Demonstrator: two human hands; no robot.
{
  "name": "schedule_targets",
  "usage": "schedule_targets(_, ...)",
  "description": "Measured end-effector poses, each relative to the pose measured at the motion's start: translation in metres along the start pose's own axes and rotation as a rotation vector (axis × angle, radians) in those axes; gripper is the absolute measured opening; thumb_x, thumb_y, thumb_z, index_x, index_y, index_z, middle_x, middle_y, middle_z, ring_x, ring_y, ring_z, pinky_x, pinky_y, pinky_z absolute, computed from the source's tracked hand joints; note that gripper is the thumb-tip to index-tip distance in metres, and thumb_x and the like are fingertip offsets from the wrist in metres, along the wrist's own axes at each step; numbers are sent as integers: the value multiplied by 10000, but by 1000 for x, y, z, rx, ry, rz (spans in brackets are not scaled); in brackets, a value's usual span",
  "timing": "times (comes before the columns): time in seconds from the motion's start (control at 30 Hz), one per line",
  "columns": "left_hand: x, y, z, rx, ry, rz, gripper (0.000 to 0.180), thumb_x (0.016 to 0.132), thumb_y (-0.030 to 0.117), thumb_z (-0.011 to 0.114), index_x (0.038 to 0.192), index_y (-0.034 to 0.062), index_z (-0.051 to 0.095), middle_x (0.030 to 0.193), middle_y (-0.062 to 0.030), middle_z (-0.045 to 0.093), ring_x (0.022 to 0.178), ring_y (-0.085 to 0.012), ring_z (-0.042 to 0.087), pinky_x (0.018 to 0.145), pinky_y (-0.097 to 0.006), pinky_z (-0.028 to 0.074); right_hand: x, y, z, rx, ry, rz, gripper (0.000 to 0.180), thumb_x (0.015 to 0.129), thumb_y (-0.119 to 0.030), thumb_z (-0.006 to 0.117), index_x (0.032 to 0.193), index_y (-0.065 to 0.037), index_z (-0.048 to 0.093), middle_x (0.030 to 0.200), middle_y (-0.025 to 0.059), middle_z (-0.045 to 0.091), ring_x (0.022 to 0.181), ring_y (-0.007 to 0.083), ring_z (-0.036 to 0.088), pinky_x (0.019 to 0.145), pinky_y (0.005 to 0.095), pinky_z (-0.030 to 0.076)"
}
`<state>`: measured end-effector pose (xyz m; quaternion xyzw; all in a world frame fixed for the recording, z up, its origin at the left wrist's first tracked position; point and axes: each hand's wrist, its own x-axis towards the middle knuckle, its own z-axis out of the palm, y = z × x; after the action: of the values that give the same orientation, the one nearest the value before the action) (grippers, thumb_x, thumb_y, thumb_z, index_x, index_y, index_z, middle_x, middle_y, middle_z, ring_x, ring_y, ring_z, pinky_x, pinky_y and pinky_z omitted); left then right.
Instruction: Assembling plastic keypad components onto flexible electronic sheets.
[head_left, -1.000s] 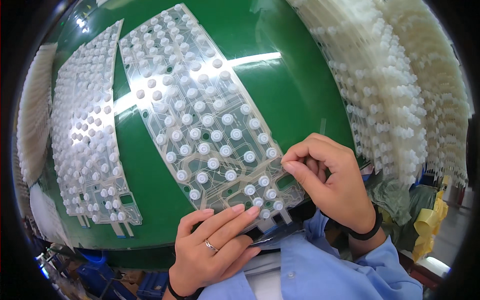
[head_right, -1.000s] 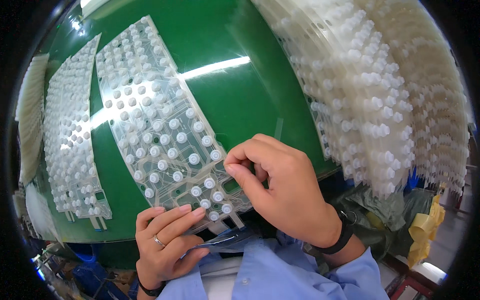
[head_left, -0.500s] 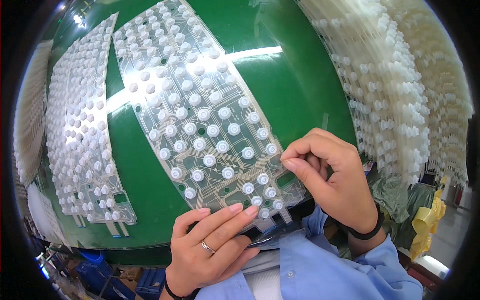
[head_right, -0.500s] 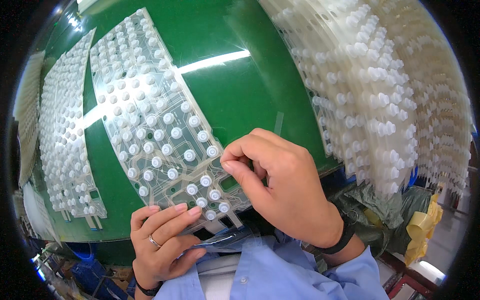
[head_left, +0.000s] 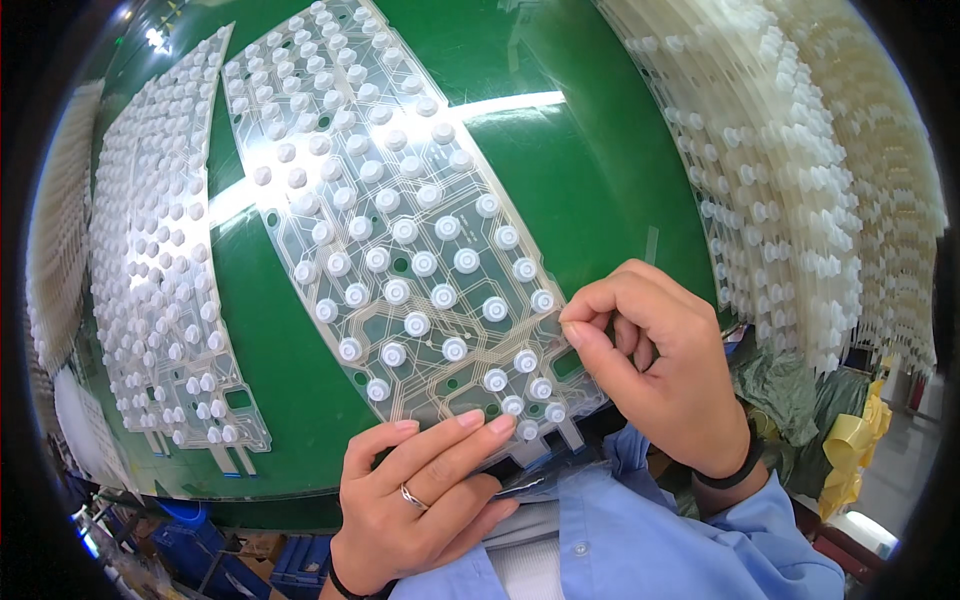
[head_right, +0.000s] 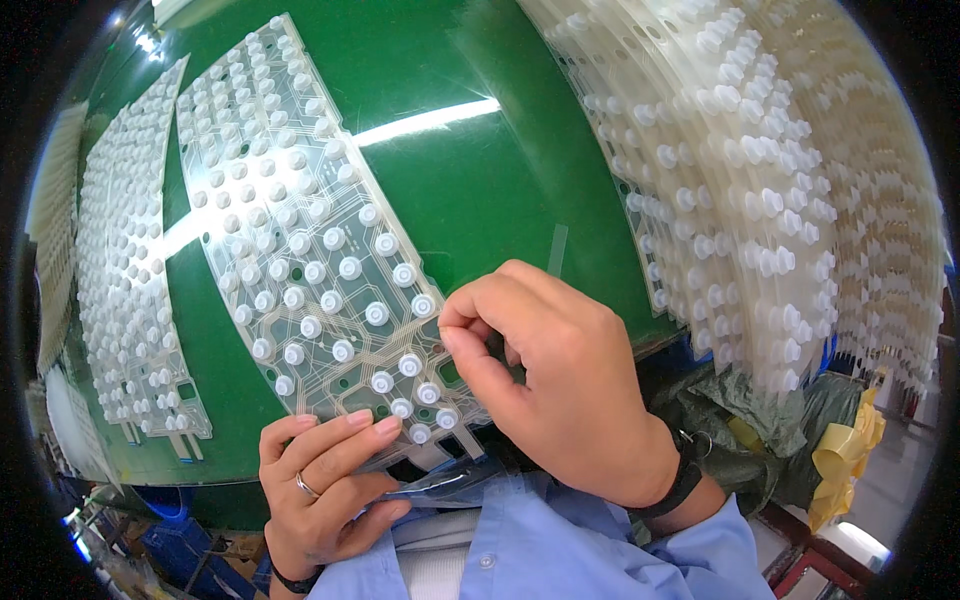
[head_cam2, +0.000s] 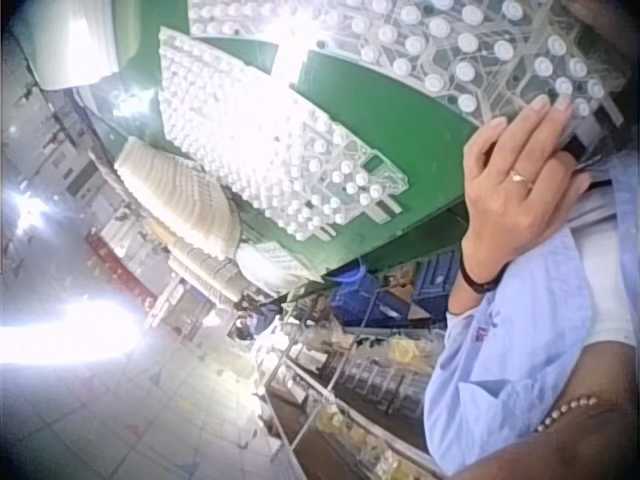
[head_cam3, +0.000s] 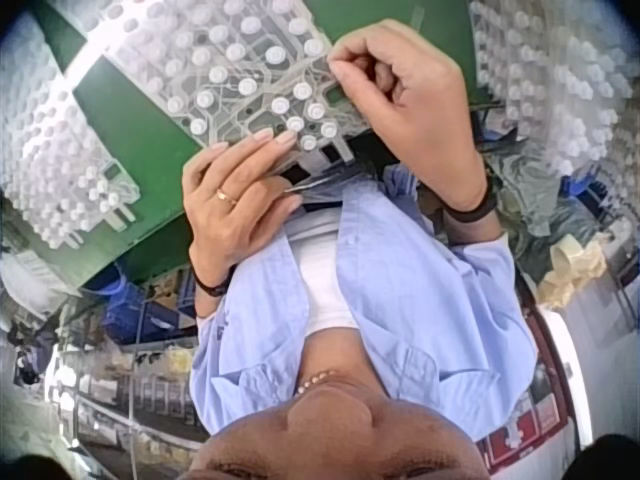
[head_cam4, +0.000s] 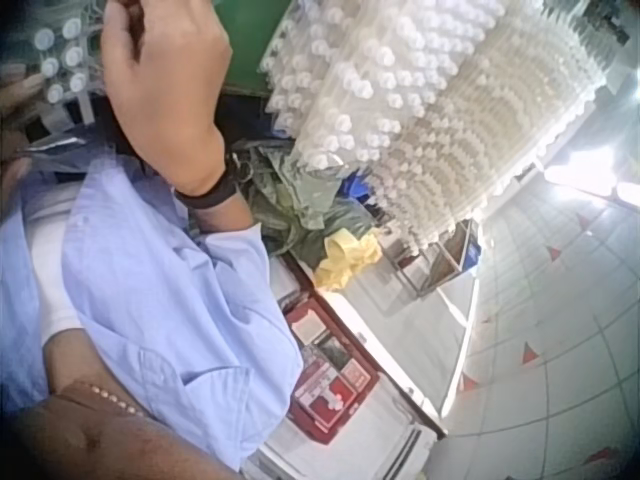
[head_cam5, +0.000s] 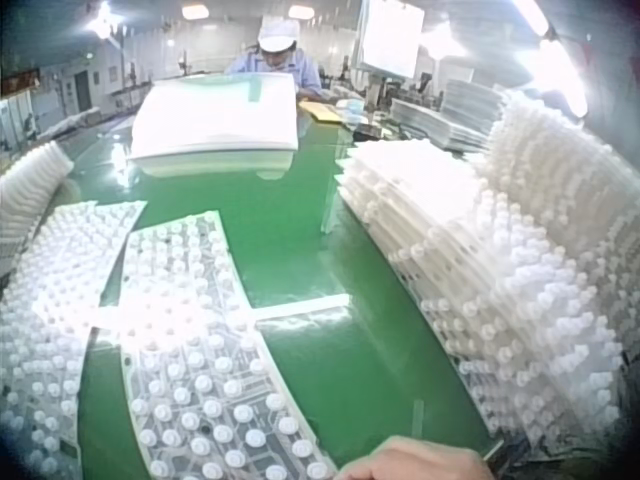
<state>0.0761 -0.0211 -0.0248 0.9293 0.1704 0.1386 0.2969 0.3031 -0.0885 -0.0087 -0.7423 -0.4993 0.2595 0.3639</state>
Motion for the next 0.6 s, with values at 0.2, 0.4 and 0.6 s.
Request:
schedule_targets(0.2, 1, 0, 1, -10, 13, 6, 184, 778, 328, 752, 738, 184, 644, 1198, -22, 701, 1120, -205, 634, 945, -387, 397, -1, -1, 2, -86, 7, -40, 96, 819, 52, 673, 891, -10, 659, 779, 29, 557, 556, 73, 416, 490, 225, 316)
schedule_targets(0.4, 4, -1, -1, -95, 53, 24, 176, 777, 302, 774, 760, 173, 656, 1206, -27, 700, 1145, -211, 633, 906, -374, 424, -5, -15, 13, -264, 169, -9, 194, 785, 14, 678, 963, -45, 628, 900, 135, 564, 811, 286, 610, 669, 383, 482)
schedule_targets(0.6, -44, -21, -66, -210, 319, -63, 229, 797, 351, 760, 735, 144, 683, 1117, -70, 731, 1204, -298, 592, 949, -419, 420, -19, -21, 6, -241, -32, -275, 292, 784, -10, 686, 1068, -44, 631, 1006, 138, 589, 963, 341, 590, 823, 424, 478)
